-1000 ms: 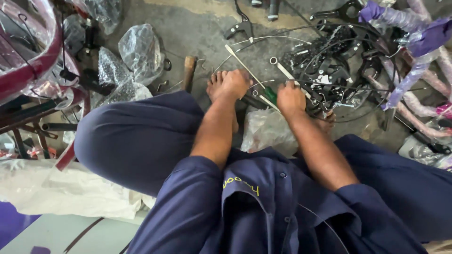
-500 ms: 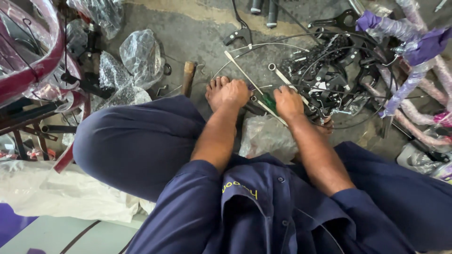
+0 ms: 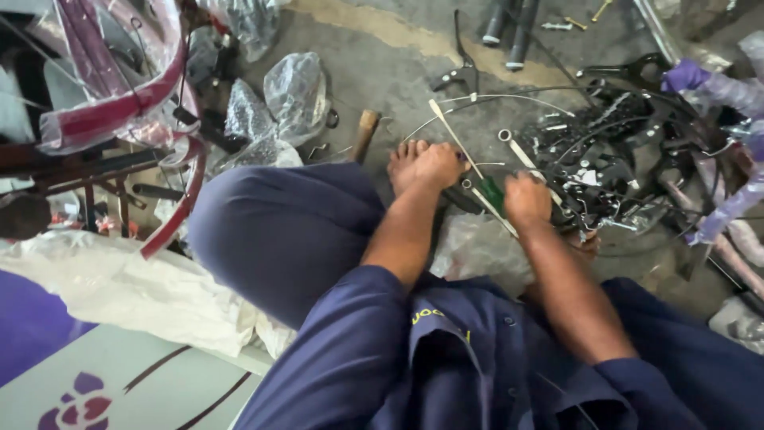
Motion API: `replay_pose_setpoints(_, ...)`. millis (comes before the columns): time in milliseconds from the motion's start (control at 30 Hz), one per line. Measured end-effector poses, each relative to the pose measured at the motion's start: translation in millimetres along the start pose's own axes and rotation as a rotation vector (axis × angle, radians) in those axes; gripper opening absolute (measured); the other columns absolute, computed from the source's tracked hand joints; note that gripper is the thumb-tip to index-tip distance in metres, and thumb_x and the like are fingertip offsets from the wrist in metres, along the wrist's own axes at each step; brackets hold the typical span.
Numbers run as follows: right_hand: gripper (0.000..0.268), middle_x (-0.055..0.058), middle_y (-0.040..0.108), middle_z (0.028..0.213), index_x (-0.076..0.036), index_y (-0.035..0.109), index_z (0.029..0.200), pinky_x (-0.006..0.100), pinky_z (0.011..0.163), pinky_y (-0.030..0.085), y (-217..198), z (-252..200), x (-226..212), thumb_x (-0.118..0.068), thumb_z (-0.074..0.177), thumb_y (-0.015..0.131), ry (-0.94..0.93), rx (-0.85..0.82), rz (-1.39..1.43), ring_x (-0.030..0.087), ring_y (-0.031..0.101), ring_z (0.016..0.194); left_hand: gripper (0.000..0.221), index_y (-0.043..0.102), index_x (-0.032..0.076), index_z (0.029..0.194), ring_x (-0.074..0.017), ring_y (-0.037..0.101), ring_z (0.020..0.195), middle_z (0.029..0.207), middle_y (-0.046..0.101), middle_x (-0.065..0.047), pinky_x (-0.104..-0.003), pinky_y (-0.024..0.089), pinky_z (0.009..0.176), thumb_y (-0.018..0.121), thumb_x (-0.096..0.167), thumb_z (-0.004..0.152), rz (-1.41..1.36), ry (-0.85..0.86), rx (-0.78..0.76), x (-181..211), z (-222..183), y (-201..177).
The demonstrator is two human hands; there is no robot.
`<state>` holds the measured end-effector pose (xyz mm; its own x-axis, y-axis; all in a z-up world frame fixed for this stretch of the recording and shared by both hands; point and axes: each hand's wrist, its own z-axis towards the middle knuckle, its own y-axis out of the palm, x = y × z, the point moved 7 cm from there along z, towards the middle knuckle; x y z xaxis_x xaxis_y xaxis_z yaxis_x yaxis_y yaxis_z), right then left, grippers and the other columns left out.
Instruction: The person handles a set of bicycle handlebars, removing protective wrapping and sliding on components like grips and brake levers. They use a screwdriver to tighten parts and manipulate various small bike components on the floor around them.
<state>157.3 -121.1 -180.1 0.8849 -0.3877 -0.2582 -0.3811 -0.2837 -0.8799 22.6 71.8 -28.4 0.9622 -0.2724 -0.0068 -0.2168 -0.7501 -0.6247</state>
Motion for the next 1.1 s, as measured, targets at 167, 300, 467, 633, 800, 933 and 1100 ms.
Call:
replay_pose_setpoints(167, 0.018, 0.015, 0.069, 0.103, -0.008, 0.072, 0.094, 0.050, 0.078, 0.056, -16.1, -3.9, -1.9, -0.006, 0.077, 0.066, -0.074, 0.153, 0.159, 0.040, 0.069, 0.093, 0.056, 0.065, 0.028, 0.127, -0.0351, 0.040, 0.139, 0.142, 0.053, -0.011, -0.051, 0.031, 0.113, 0.064, 0.062, 0.082, -0.156, -0.063, 0.023, -12.6, 38.2, 30.6)
replay_pose_setpoints(300, 0.011, 0.012, 0.071, 0.089, -0.012, 0.075, 0.089, 0.044, 0.074, 0.055, -73.5, 13.5, 5.0, -0.006, 0.079, 0.072, 0.032, 0.244, 0.465, 0.034, 0.069, 0.085, 0.043, 0.068, 0.015, 0.113, -0.0414, 0.059, 0.115, 0.117, 0.066, -0.019, -0.051, 0.046, 0.099, 0.069, 0.045, 0.083, -0.330, 0.138, 0.279, 0.0, 88.4, 49.6)
replay_pose_setpoints(467, 0.022, -0.001, 0.065, 0.086, -0.007, 0.064, 0.093, 0.025, 0.070, 0.050, -161.2, 7.0, 24.4, 0.006, 0.079, 0.075, 0.196, 0.260, 1.469, 0.007, 0.060, 0.076, 0.038, 0.066, 0.004, 0.107, -0.0450, 0.068, 0.093, 0.097, 0.072, -0.024, -0.049, 0.054, 0.081, 0.071, 0.030, 0.080, -0.894, 0.493, 0.455, 63.7, 74.7, 38.5)
replay_pose_setpoints(633, 0.021, 0.003, 0.069, 0.094, -0.002, 0.062, 0.104, 0.026, 0.074, 0.058, -196.4, -21.4, 10.3, 0.009, 0.087, 0.068, 0.194, 0.493, 1.652, 0.010, 0.067, 0.081, 0.022, 0.071, 0.004, 0.098, -0.0227, 0.065, 0.081, 0.086, 0.070, -0.012, -0.037, 0.053, 0.074, 0.054, 0.016, 0.089, -1.386, 0.569, 0.015, 144.5, 6.4, 32.7)
replay_pose_setpoints(800, 0.016, 0.003, 0.065, 0.096, -0.001, 0.062, 0.105, 0.028, 0.079, 0.051, -194.7, -53.8, 17.0, 0.010, 0.094, 0.067, 0.189, 0.870, 1.331, 0.012, 0.059, 0.087, 0.029, 0.070, 0.000, 0.094, -0.0175, 0.064, 0.085, 0.090, 0.070, -0.008, -0.032, 0.052, 0.080, 0.050, 0.019, 0.103, -1.546, 0.781, 0.011, 167.9, -36.6, 30.0)
replay_pose_setpoints(933, 0.016, 0.016, 0.058, 0.116, -0.001, 0.061, 0.097, 0.037, 0.099, 0.046, -221.4, -81.0, -4.3, 0.007, 0.085, 0.055, 0.059, 1.110, 0.858, 0.025, 0.056, 0.109, 0.037, 0.069, -0.003, 0.098, -0.0186, 0.061, 0.085, 0.092, 0.068, -0.011, -0.033, 0.052, 0.078, 0.050, 0.026, 0.113, -1.706, 0.655, -0.124, 178.1, -54.0, 39.5)
replay_pose_setpoints(1100, 0.023, 0.006, 0.067, 0.115, -0.007, 0.064, 0.112, 0.030, 0.099, 0.045, -204.9, -93.2, 8.4, -0.022, 0.104, 0.048, 0.290, 0.961, 1.628, 0.016, 0.058, 0.105, 0.019, 0.060, 0.004, 0.116, -0.0180, 0.066, 0.098, 0.107, 0.069, -0.010, -0.032, 0.055, 0.089, 0.054, 0.016, 0.103, -1.553, 0.796, 0.026, 180.7, -88.2, 40.2)
